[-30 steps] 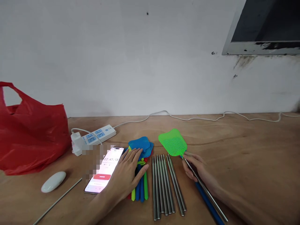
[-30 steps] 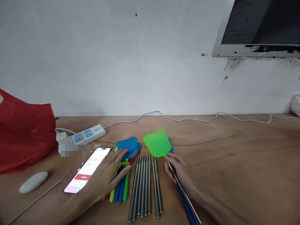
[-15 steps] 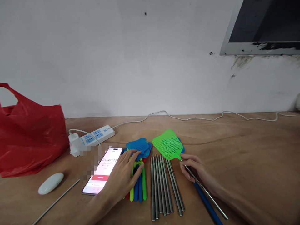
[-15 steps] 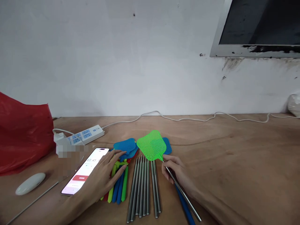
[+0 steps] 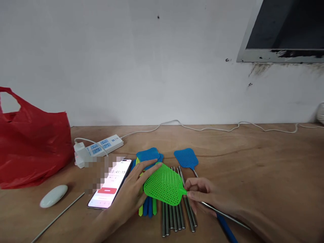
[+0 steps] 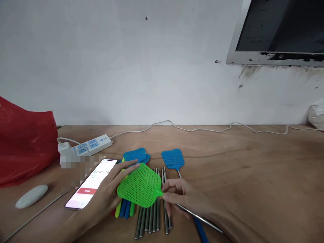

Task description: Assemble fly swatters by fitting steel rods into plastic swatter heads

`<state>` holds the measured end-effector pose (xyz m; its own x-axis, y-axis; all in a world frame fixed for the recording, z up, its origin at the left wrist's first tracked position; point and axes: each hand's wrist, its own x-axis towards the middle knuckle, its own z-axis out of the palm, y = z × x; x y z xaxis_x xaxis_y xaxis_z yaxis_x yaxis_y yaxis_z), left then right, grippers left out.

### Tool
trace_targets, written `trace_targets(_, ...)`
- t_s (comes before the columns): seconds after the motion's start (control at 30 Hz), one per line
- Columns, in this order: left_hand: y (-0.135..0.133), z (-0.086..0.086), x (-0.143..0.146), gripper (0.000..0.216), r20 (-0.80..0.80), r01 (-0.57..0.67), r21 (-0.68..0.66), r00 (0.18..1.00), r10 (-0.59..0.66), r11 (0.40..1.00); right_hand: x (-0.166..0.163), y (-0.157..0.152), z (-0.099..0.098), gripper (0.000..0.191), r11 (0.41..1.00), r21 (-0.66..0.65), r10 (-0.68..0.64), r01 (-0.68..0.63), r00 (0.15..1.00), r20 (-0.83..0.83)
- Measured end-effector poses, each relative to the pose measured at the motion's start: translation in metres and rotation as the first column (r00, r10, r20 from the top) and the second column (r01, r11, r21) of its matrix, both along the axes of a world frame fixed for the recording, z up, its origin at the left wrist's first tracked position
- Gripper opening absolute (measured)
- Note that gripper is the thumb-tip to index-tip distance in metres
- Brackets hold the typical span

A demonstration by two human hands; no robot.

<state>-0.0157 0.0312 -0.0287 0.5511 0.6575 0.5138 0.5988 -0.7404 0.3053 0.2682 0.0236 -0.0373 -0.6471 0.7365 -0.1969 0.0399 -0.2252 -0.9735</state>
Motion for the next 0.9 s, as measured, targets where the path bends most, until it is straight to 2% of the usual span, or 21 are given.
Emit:
trace_targets(0.1,0.0,-0.003,-0.002,0.053,-0.009,0.095,0.095,0.996,-0.094,0.991,0.0,0.0,-0.007,0.035,1.0,-0.007,-0.021,0.021,0.999,0.045)
trace_targets(0.2,0.001,-0.004,-0.003,0.037,0.027,0.125,0.114,0.991,-0.129,0.986,-0.001,0.001,-0.007,0.032,0.998,0.027,-0.056,0.054,0.995,0.086)
trace_targets(0.53,-0.001,0.001,0.002,0.017,0.219,0.208,-0.043,0.956,-0.194,0.977,0.0,-0.005,0.006,0.026,0.984,0.144,-0.125,0.108,0.985,0.116)
trace_targets(0.6,-0.004,0.003,0.003,0.011,0.257,0.183,-0.097,0.954,-0.153,0.978,-0.001,-0.008,0.01,0.024,0.969,0.22,-0.146,0.11,0.977,0.155)
trace_targets(0.67,-0.006,0.007,0.006,0.016,0.289,0.114,-0.197,0.956,-0.054,0.974,-0.003,-0.01,0.016,0.02,0.931,0.349,-0.189,0.111,0.962,0.197)
trace_targets(0.73,-0.009,0.01,0.01,0.023,0.33,0.087,-0.348,0.943,0.035,0.933,-0.004,-0.011,0.021,0.018,0.87,0.482,-0.236,0.104,0.946,0.221)
trace_targets(0.77,-0.01,0.012,0.012,0.024,0.368,0.106,-0.433,0.928,0.068,0.895,-0.005,-0.011,0.023,0.018,0.84,0.534,-0.254,0.098,0.94,0.227)
trace_targets(0.83,-0.011,0.013,0.017,0.026,0.463,0.192,-0.587,0.877,0.132,0.786,-0.007,-0.011,0.025,0.018,0.797,0.597,-0.281,0.087,0.929,0.24)
trace_targets(0.9,-0.01,0.013,0.021,0.027,0.535,0.269,-0.68,0.818,0.211,0.682,-0.008,-0.011,0.024,0.019,0.774,0.627,-0.305,0.086,0.919,0.249)
